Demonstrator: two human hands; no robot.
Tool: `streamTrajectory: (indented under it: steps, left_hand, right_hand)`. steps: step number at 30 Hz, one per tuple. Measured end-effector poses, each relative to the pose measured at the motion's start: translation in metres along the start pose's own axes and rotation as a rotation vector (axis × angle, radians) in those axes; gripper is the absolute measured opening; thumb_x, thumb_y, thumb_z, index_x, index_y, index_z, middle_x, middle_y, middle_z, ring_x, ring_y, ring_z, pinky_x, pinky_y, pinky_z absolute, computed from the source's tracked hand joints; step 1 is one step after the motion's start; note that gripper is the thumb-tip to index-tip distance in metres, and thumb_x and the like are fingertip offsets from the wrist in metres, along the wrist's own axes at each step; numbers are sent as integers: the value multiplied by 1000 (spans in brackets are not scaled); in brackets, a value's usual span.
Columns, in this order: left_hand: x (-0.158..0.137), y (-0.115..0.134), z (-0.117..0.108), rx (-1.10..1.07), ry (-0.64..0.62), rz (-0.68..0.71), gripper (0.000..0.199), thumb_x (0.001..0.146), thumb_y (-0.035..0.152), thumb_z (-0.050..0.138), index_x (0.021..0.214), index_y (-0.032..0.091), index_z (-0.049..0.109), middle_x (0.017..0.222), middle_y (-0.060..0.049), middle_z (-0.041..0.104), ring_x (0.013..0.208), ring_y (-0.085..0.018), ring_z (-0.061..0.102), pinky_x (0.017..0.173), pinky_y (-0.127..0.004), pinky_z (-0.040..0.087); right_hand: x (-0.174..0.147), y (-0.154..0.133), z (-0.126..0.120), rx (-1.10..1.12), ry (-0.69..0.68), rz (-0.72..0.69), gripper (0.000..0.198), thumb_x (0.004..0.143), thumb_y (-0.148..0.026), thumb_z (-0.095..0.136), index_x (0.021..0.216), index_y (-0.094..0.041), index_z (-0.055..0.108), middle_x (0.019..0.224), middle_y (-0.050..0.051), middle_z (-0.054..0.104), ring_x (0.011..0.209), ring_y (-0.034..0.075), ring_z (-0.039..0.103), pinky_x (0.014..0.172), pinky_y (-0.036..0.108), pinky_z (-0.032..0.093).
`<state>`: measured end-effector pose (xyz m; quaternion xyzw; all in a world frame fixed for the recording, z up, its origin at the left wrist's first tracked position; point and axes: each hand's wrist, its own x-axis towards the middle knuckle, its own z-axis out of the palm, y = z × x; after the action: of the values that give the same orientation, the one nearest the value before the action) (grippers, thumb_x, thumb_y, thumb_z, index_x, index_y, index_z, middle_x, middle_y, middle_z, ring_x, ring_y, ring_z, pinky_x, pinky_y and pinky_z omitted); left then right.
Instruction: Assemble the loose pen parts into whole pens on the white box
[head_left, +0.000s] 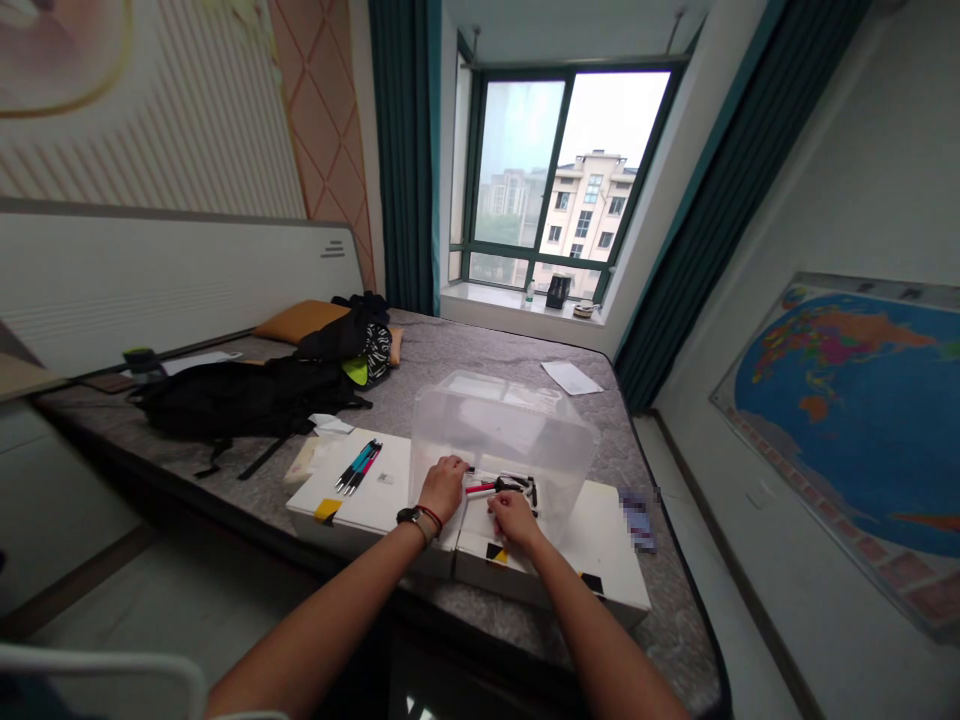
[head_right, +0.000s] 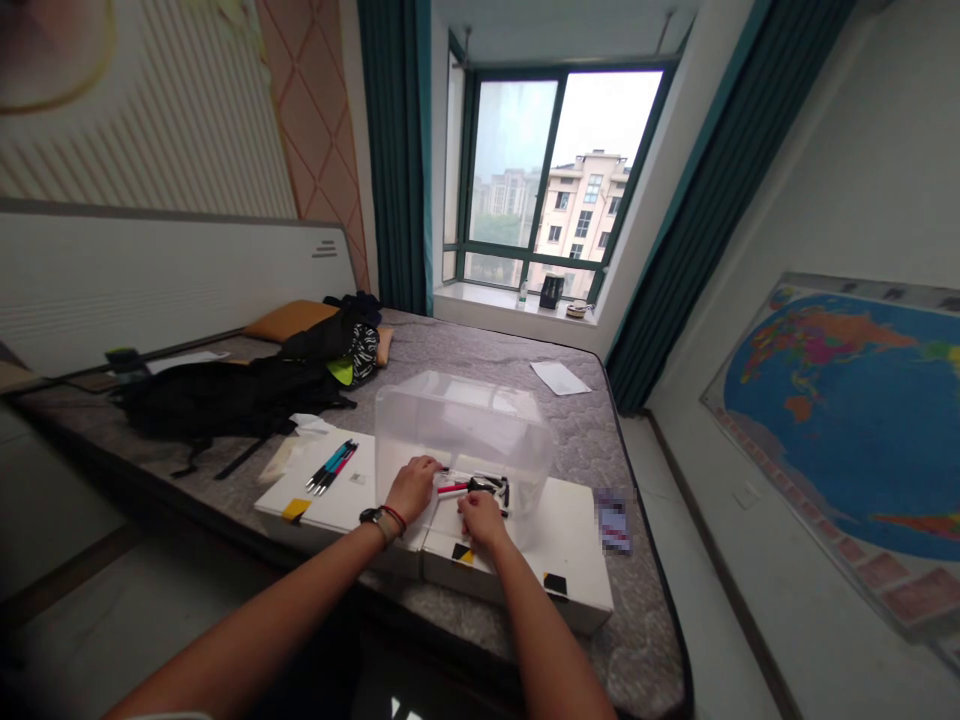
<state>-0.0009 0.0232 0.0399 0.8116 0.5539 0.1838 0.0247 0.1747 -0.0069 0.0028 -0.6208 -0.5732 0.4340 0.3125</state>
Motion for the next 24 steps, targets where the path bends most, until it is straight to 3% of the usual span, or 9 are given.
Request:
streamTrajectory:
  steps: [5,18,24]
  left_hand:
    - [12,-4,4,89,-42,-26,39,84,3,39,115,19,56,109,-10,58,106,-21,48,85,-32,40]
    - [23,-4,8,146,-95,-11,28,89,10,36,96,18,62,100,-12,57,96,-22,49,80,-35,42]
    - [15,-2,8,-107,4,30,41,81,-1,39,113,17,56,107,-9,50,92,-15,54,84,-29,44]
  right_hand:
    - [-1,0,0,5,0,14,23,82,-32,49,68,-15,57,38,-4,50,26,7,38,32,17,27]
    - [-4,-3,-2,43,-14,35,23,83,-32,52,69,-15,59,38,-5,49,31,6,40,37,17,29]
    - [-4,-3,-2,60,-18,31,22,83,-32,52,72,-14,59,38,-5,49,30,6,39,37,16,29]
